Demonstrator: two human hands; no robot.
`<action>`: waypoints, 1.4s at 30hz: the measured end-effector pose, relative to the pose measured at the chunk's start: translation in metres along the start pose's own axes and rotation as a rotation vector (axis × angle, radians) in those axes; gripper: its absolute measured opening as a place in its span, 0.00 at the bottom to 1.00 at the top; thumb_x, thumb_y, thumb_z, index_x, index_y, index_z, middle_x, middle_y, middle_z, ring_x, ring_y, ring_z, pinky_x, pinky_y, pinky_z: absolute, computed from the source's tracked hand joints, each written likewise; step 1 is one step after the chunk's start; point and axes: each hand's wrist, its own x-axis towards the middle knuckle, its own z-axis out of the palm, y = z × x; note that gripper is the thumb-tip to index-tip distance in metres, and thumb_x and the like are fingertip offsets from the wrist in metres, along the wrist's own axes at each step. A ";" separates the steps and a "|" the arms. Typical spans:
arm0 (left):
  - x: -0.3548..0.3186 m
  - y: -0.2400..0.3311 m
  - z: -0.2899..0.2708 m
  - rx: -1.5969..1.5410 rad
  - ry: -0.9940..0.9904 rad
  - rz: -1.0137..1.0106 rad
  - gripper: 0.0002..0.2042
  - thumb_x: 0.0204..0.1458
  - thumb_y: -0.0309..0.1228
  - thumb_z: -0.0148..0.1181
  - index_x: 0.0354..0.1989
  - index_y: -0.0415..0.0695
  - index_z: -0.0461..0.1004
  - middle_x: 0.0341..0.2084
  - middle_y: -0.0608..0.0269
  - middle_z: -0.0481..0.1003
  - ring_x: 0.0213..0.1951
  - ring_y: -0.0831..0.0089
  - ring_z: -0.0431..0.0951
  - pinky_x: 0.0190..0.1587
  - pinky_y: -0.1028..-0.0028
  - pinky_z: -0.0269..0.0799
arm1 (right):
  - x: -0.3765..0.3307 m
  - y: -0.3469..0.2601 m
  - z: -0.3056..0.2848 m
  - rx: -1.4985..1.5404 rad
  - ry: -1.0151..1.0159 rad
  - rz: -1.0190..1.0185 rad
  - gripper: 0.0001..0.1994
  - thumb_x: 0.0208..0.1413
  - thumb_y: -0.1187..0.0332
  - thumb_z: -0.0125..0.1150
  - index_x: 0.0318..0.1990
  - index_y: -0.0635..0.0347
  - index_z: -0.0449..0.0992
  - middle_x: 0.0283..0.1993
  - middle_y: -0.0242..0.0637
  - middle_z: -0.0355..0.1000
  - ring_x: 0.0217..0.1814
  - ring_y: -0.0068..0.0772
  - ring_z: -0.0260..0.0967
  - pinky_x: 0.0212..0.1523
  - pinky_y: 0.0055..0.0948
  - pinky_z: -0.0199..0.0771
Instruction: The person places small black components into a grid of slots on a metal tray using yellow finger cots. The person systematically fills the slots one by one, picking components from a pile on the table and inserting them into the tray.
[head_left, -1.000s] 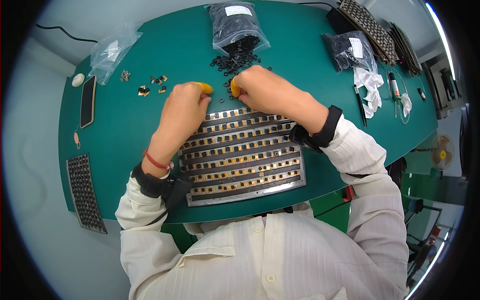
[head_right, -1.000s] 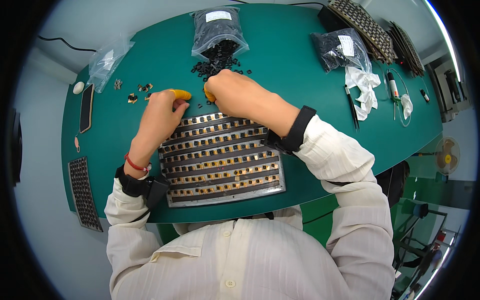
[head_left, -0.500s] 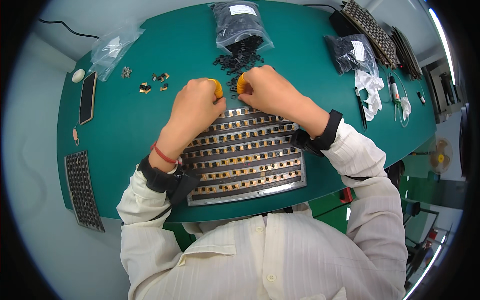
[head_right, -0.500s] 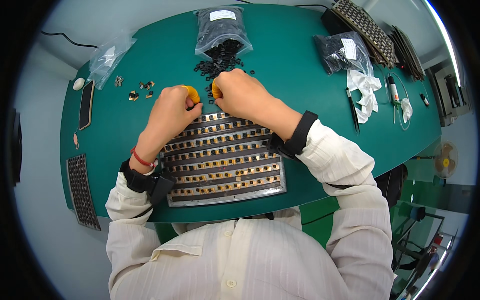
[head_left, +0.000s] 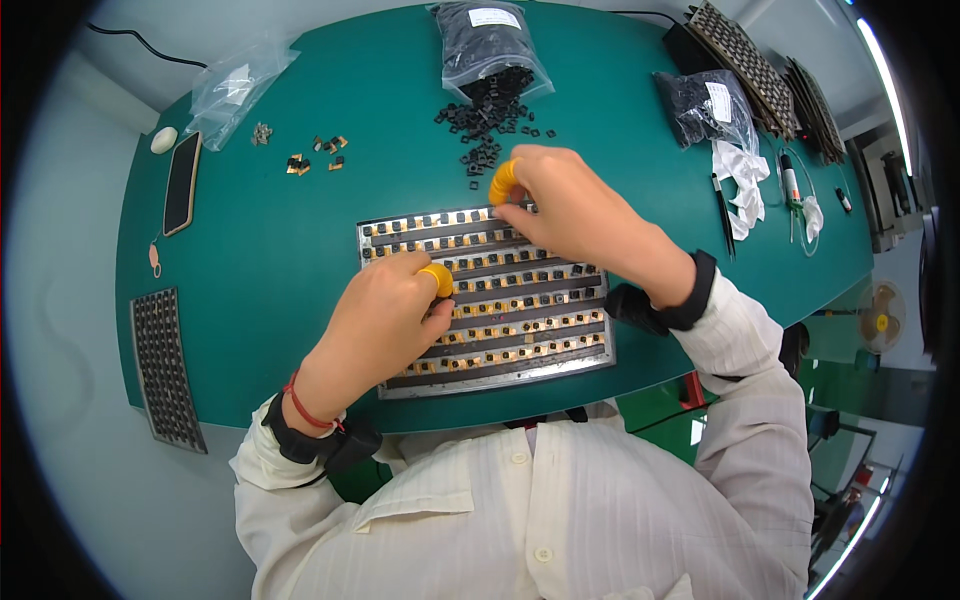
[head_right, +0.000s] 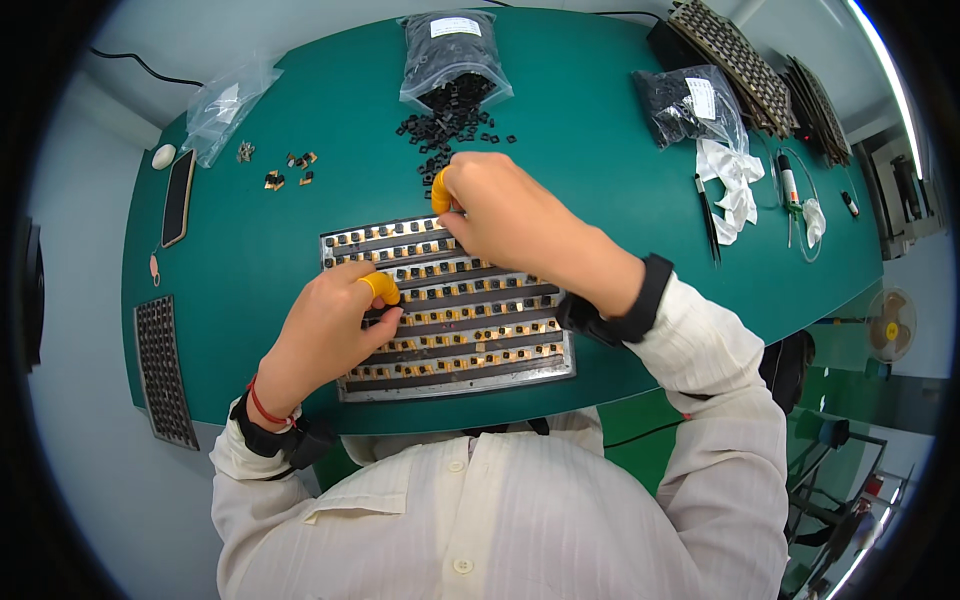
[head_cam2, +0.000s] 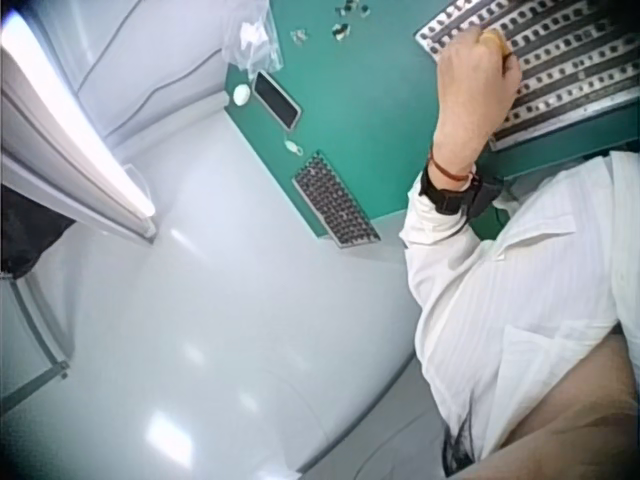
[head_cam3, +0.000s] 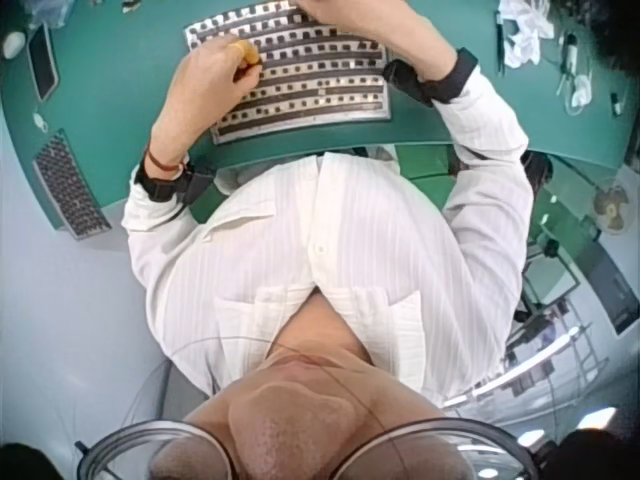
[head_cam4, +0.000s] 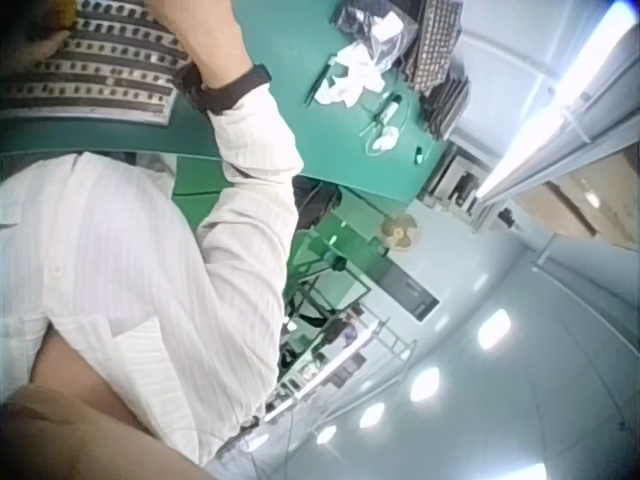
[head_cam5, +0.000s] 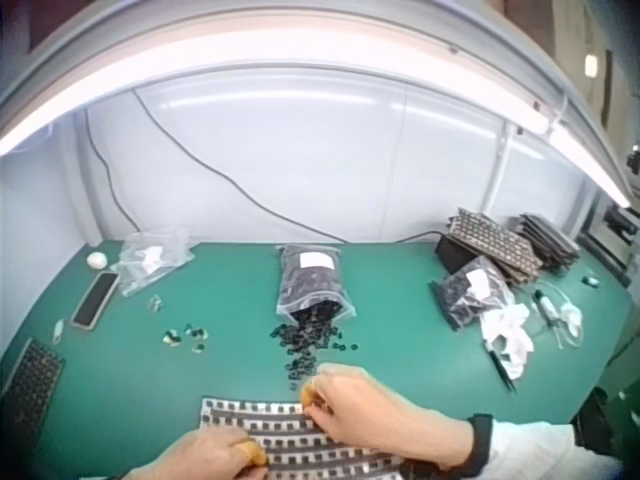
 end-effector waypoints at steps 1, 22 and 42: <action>-0.002 0.002 0.001 -0.001 -0.005 0.003 0.08 0.46 0.28 0.67 0.29 0.35 0.79 0.27 0.54 0.73 0.31 0.56 0.76 0.35 0.64 0.73 | -0.008 -0.007 -0.002 0.008 0.014 -0.021 0.07 0.48 0.73 0.69 0.34 0.67 0.79 0.34 0.46 0.73 0.35 0.46 0.74 0.37 0.37 0.74; -0.024 0.034 0.016 0.238 -0.157 -0.052 0.16 0.52 0.36 0.65 0.18 0.37 0.76 0.16 0.53 0.74 0.20 0.55 0.76 0.25 0.61 0.71 | -0.086 -0.037 0.035 -0.161 -0.089 -0.003 0.11 0.54 0.66 0.65 0.25 0.65 0.78 0.24 0.38 0.68 0.27 0.42 0.71 0.27 0.38 0.73; 0.096 -0.034 0.020 -0.018 0.107 -0.304 0.12 0.46 0.34 0.70 0.29 0.36 0.82 0.24 0.47 0.80 0.28 0.53 0.82 0.32 0.61 0.78 | 0.004 0.009 -0.017 -0.002 -0.102 0.133 0.08 0.49 0.73 0.65 0.32 0.72 0.81 0.28 0.55 0.77 0.31 0.53 0.77 0.35 0.40 0.78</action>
